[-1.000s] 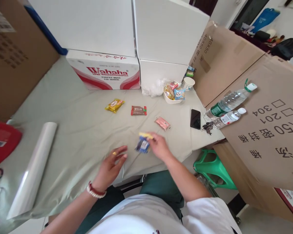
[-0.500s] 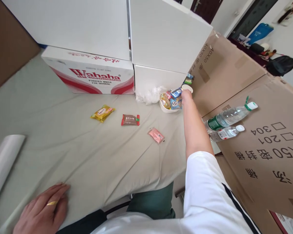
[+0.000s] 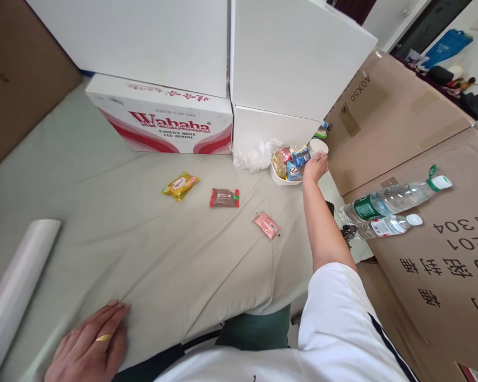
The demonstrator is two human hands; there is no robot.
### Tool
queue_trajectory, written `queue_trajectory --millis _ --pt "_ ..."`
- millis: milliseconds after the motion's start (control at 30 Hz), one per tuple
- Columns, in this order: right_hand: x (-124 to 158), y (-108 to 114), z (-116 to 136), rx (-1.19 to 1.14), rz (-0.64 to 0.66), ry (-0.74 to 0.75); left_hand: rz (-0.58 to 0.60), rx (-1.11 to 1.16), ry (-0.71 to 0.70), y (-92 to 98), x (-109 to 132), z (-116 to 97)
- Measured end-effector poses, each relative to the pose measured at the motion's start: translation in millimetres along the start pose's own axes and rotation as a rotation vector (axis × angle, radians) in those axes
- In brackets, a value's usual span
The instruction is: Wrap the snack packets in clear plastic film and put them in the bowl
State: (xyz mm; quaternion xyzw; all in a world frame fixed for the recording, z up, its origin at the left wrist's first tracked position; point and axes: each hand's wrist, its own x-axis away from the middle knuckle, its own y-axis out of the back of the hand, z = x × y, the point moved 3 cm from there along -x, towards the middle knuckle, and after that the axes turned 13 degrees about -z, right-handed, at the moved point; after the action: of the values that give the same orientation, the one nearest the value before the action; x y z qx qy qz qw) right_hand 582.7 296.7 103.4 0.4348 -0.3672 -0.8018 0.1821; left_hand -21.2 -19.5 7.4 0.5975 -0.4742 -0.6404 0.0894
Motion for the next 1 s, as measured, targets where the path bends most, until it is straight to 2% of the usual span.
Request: queue_trajectory --millis 100,200,267,400,500,600,700,767,800,867,933,1000 --pt "15.0 2.5 22.6 0.019 -0.089 -0.02 0.001 -0.014 0.004 0.5 2.4 0.5" --pt "30.8 -7.1 52.6 0.047 -0.001 0.169 -0.008 -0.02 0.005 1.6 2.5 0.2" --pt "39.3 -14.0 62.7 0.092 0.06 0.261 -0.013 -0.022 0.001 2.1 1.3 -0.7" --pt "48.1 -19.9 58.8 0.152 0.066 0.34 -0.018 -0.027 -0.011 2.3 -2.3 -3.1" --pt "43.3 -19.6 52.2 0.178 0.108 0.367 -0.026 -0.019 -0.025 2.5 -4.7 -4.4" --pt "34.5 -7.6 51.7 0.197 0.124 0.386 -0.042 -0.017 -0.033 3.1 -6.6 -5.2" --pt "41.6 20.9 57.3 0.181 -0.03 0.42 -0.044 -0.021 -0.032 3.5 -7.1 -6.0" --pt "61.8 38.7 62.0 0.175 -0.098 0.457 -0.044 -0.022 -0.032 4.0 -6.7 -6.4" --pt "75.0 43.4 63.8 0.184 -0.075 0.468 -0.046 -0.021 -0.033 4.4 -6.4 -6.5" --pt "101.0 42.8 64.8 0.236 0.069 0.441 -0.052 -0.025 -0.037 5.2 -6.0 -6.4" --pt "119.1 33.8 62.4 0.31 0.221 0.346 -0.057 -0.035 -0.044 5.9 -6.3 -6.2" --pt "125.1 23.1 59.2 0.367 0.297 0.251 -0.061 -0.04 -0.055 6.3 -7.4 -6.4"
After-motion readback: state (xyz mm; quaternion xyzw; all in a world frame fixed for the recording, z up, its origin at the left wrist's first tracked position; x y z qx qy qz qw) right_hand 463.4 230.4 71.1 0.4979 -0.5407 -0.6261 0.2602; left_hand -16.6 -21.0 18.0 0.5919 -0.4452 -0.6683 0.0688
